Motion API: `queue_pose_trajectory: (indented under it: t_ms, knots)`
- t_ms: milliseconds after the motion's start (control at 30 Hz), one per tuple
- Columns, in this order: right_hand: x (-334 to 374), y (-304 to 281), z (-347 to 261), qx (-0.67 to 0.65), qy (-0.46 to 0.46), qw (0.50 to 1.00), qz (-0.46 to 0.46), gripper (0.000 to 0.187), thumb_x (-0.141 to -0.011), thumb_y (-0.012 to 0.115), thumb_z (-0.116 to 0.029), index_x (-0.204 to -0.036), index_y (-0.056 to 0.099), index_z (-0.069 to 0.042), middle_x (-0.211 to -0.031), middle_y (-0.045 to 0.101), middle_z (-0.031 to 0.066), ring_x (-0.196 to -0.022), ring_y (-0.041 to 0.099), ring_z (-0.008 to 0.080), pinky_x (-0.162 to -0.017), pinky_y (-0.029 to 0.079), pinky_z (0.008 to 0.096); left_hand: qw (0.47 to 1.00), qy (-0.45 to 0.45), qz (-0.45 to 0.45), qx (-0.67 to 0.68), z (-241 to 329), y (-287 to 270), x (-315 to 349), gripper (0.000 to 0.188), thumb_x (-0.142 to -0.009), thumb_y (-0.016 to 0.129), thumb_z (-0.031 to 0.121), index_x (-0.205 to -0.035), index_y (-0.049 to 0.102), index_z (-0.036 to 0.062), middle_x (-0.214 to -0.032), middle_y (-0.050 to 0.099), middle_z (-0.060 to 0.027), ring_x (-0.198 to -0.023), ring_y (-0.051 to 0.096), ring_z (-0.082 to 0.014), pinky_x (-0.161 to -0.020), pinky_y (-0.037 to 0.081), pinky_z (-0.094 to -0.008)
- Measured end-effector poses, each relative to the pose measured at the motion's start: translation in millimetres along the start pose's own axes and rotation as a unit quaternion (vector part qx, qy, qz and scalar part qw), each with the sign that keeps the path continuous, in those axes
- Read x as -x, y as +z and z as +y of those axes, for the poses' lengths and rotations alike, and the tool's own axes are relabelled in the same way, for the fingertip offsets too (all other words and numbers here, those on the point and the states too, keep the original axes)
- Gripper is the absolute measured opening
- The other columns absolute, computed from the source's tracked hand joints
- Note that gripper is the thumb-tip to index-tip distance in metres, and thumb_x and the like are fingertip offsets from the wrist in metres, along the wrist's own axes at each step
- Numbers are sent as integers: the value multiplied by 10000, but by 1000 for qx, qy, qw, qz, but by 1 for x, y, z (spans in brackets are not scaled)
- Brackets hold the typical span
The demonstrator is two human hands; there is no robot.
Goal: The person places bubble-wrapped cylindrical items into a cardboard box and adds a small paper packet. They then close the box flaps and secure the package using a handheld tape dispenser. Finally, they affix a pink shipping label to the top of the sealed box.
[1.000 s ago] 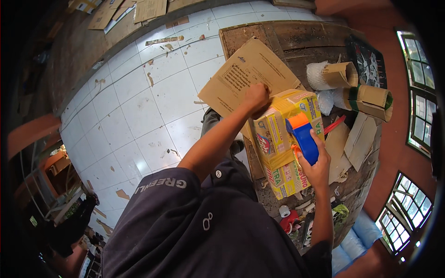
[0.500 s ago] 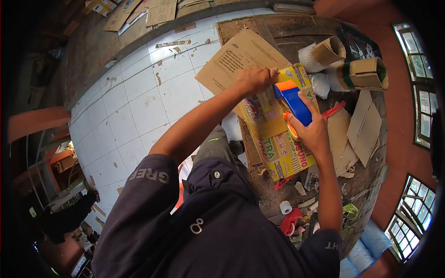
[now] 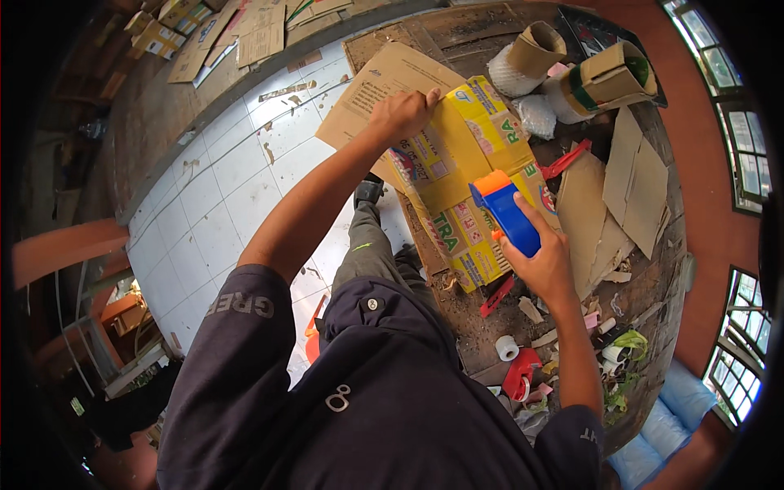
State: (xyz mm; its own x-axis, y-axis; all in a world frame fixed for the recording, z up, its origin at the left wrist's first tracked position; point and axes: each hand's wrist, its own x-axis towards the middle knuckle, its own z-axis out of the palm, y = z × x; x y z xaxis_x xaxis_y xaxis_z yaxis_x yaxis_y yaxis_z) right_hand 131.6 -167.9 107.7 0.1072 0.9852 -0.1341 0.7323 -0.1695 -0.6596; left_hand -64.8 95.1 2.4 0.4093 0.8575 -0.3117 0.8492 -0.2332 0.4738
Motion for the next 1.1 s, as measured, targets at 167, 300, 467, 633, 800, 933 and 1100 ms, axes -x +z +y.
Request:
queue_pose_trajectory:
  t_ms: [167,300,467,633,800,933,1100]
  knots:
    - [35,-6,13,-10,15,1000,-6,678,-798,763,-127,-1444,558,-129,-1109,714,257,-919,729,408,-805,592,457,999,7,42,-9,-3,4,1,773,-1063,262,594,-933,751,10,-946,728,-268,-919,710,-449,-834,556,-521]
    - [52,-5,21,-34,16,999,10,696,-781,764,-124,-1444,556,-130,-1137,706,260,-963,715,423,-837,585,470,997,42,72,-4,3,3,5,613,-1059,362,521,-1058,726,27,-990,726,-245,-932,701,-443,-836,553,-522]
    - [48,8,30,-37,-22,998,43,701,-762,770,-139,-1433,570,-136,-1142,702,267,-1002,702,428,-894,569,473,892,344,294,18,12,5,35,381,-1007,565,346,-1269,617,75,-1264,646,-200,-1207,598,-392,-1006,483,-497]
    - [52,12,30,-16,-9,997,70,686,-758,784,-220,-1411,588,-144,-1118,705,257,-980,698,432,-878,574,478,869,476,36,132,89,19,83,445,-1003,598,360,-1326,586,54,-1321,601,-199,-1268,547,-385,-1076,425,-476]
    - [53,11,20,20,2,997,71,674,-758,792,-296,-1391,602,-164,-1079,711,232,-973,698,423,-861,577,483,871,474,-132,8,190,68,52,590,-953,612,528,-1361,611,102,-1286,648,-197,-1208,608,-375,-1087,400,-500]
    - [61,6,21,20,53,997,54,690,-753,803,-281,-1403,591,-186,-1102,714,221,-997,697,410,-895,571,481,849,400,-298,-177,230,90,66,571,-887,631,598,-1264,714,177,-1232,695,-162,-1132,642,-376,-1082,367,-535]
    - [72,21,28,-7,22,994,108,706,-756,814,-366,-1410,588,-225,-1143,706,190,-976,701,396,-873,583,473,839,462,-259,-123,191,116,59,567,-779,734,603,-1224,748,252,-1295,691,-91,-1258,546,-328,-1139,267,-529]
